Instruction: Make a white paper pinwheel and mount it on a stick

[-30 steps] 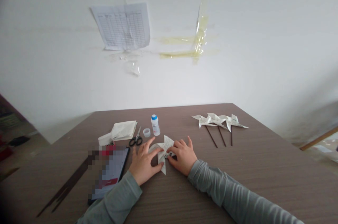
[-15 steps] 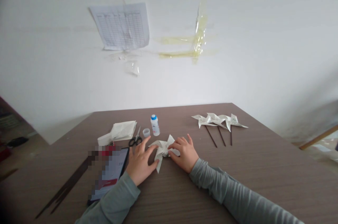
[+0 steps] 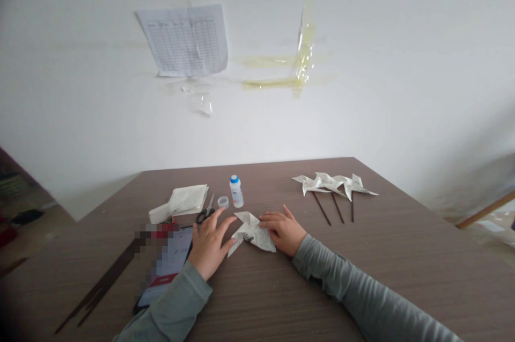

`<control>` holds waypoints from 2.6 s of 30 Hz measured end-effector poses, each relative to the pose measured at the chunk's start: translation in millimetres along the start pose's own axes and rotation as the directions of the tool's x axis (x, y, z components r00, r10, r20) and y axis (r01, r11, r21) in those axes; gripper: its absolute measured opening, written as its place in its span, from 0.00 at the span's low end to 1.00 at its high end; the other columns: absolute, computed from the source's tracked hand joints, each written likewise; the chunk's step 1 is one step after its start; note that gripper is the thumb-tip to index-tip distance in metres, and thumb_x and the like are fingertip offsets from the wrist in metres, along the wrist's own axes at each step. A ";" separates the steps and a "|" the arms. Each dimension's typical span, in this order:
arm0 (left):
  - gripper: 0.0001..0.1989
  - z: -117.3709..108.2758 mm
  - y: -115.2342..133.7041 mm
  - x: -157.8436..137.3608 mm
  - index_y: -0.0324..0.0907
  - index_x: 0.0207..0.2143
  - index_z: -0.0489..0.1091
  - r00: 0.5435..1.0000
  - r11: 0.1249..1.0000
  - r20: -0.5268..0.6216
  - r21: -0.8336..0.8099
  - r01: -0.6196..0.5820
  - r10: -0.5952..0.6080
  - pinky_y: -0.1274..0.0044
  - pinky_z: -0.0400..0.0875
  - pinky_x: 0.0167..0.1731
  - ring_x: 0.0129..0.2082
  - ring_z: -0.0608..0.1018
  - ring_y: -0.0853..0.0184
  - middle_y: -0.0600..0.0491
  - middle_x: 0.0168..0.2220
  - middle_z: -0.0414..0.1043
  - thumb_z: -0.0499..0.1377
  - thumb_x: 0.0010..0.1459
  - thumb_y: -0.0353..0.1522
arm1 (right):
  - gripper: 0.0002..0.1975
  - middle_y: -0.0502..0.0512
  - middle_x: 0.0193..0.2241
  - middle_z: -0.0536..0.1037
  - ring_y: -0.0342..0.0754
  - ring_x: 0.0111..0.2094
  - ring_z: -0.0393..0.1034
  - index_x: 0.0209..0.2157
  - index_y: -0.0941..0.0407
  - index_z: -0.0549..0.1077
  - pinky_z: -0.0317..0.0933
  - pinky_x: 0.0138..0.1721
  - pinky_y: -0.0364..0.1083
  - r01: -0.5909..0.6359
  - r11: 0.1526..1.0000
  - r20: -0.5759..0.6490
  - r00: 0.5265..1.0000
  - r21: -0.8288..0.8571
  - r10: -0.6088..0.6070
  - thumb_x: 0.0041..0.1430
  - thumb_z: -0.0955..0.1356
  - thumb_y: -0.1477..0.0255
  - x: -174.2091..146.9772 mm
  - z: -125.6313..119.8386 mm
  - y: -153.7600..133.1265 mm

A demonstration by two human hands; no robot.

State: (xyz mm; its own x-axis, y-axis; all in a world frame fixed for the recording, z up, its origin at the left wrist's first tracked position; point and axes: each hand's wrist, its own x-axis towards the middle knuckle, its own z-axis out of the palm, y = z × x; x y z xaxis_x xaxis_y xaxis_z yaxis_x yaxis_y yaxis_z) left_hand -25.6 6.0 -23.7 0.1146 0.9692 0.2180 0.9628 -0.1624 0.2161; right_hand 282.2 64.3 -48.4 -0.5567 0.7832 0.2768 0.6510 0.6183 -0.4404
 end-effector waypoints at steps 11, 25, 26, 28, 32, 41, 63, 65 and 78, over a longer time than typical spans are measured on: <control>0.24 -1.0 5.5 -0.6 0.59 0.75 0.88 0.999 0.999 -0.042 -0.046 -0.026 0.024 0.29 0.71 0.85 0.85 0.77 0.34 0.43 0.87 0.76 0.68 0.82 0.37 | 0.17 0.61 0.59 0.93 0.70 0.65 0.87 0.60 0.39 0.96 0.55 0.86 0.91 -0.044 0.993 -0.044 0.998 -0.112 0.040 0.75 0.81 0.66 -2.6 -4.1 -9.7; 0.26 -3.1 14.8 -2.7 0.55 0.73 0.90 0.997 0.998 0.074 -0.055 0.011 -0.007 0.26 0.61 0.89 0.89 0.72 0.30 0.41 0.89 0.74 0.72 0.79 0.49 | 0.08 0.58 0.49 0.92 0.66 0.58 0.88 0.53 0.43 0.94 0.58 0.86 0.89 -0.018 0.992 -0.146 0.989 -0.124 0.000 0.75 0.84 0.63 -3.9 6.7 -11.7; 0.26 -2.9 14.4 -2.9 0.55 0.73 0.90 0.997 0.998 0.074 -0.056 0.008 -0.004 0.26 0.61 0.88 0.89 0.72 0.30 0.40 0.89 0.74 0.72 0.79 0.49 | 0.07 0.57 0.50 0.92 0.66 0.58 0.88 0.53 0.44 0.94 0.59 0.86 0.88 -0.024 0.993 -0.153 0.988 -0.113 0.007 0.76 0.82 0.65 -3.1 7.1 -11.0; 0.26 -2.2 13.7 -3.2 0.56 0.73 0.90 0.997 0.998 0.072 -0.057 0.000 0.004 0.25 0.61 0.88 0.88 0.72 0.30 0.40 0.89 0.74 0.72 0.79 0.50 | 0.05 0.57 0.50 0.93 0.65 0.58 0.89 0.51 0.45 0.93 0.62 0.86 0.85 -0.037 0.996 -0.175 0.984 -0.084 0.022 0.78 0.79 0.67 -0.1 6.7 -8.7; 0.27 -1.7 11.5 -2.6 0.58 0.74 0.89 0.998 0.999 0.061 -0.052 -0.004 0.007 0.25 0.62 0.87 0.87 0.73 0.30 0.41 0.89 0.74 0.73 0.78 0.51 | 0.09 0.59 0.51 0.94 0.64 0.56 0.90 0.52 0.46 0.93 0.78 0.77 0.71 0.011 1.000 -0.214 0.977 0.024 -0.005 0.79 0.76 0.71 12.6 -1.4 -1.0; 0.23 -14.5 2.9 -2.8 0.56 0.74 0.90 0.998 0.999 0.035 0.007 0.053 -0.053 0.24 0.62 0.87 0.88 0.73 0.29 0.43 0.90 0.74 0.70 0.82 0.43 | 0.26 0.66 0.74 0.86 0.66 0.72 0.83 0.70 0.44 0.92 0.78 0.78 0.71 0.143 0.988 -0.128 0.983 0.055 -0.135 0.76 0.79 0.77 71.3 -24.5 5.4; 0.22 -18.8 -8.8 -2.6 0.60 0.73 0.90 0.991 0.996 0.110 0.056 0.071 -0.076 0.21 0.58 0.87 0.90 0.70 0.31 0.44 0.92 0.70 0.67 0.82 0.43 | 0.40 0.59 0.75 0.85 0.62 0.77 0.81 0.71 0.43 0.92 0.73 0.85 0.65 0.123 0.974 0.016 0.992 0.189 -0.129 0.66 0.71 0.86 149.6 -6.8 -2.3; 0.22 -18.9 -9.3 -2.6 0.59 0.73 0.90 0.991 0.996 0.113 0.056 0.068 -0.074 0.21 0.59 0.87 0.90 0.70 0.30 0.43 0.92 0.69 0.67 0.83 0.43 | 0.40 0.59 0.75 0.85 0.62 0.77 0.81 0.71 0.43 0.93 0.73 0.85 0.65 0.112 0.977 -0.003 0.994 0.181 -0.113 0.66 0.71 0.86 149.6 -6.4 2.5; 0.22 -37.5 7.5 -3.6 0.58 0.73 0.90 0.983 0.991 0.133 0.069 0.115 -0.124 0.23 0.60 0.88 0.91 0.69 0.30 0.43 0.92 0.69 0.69 0.83 0.43 | 0.32 0.61 0.61 0.91 0.64 0.67 0.88 0.58 0.41 0.98 0.80 0.79 0.67 0.106 0.974 -0.183 0.981 0.201 -0.069 0.62 0.75 0.84 118.8 -29.9 58.0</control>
State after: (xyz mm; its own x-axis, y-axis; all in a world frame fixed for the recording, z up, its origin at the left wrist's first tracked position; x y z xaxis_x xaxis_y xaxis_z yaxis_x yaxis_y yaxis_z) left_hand -28.0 -5.7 12.9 0.0261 0.9978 0.0611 0.9842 -0.0364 0.1734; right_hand 269.2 195.1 -15.5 -0.4960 0.7375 0.4584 0.4714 0.6720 -0.5711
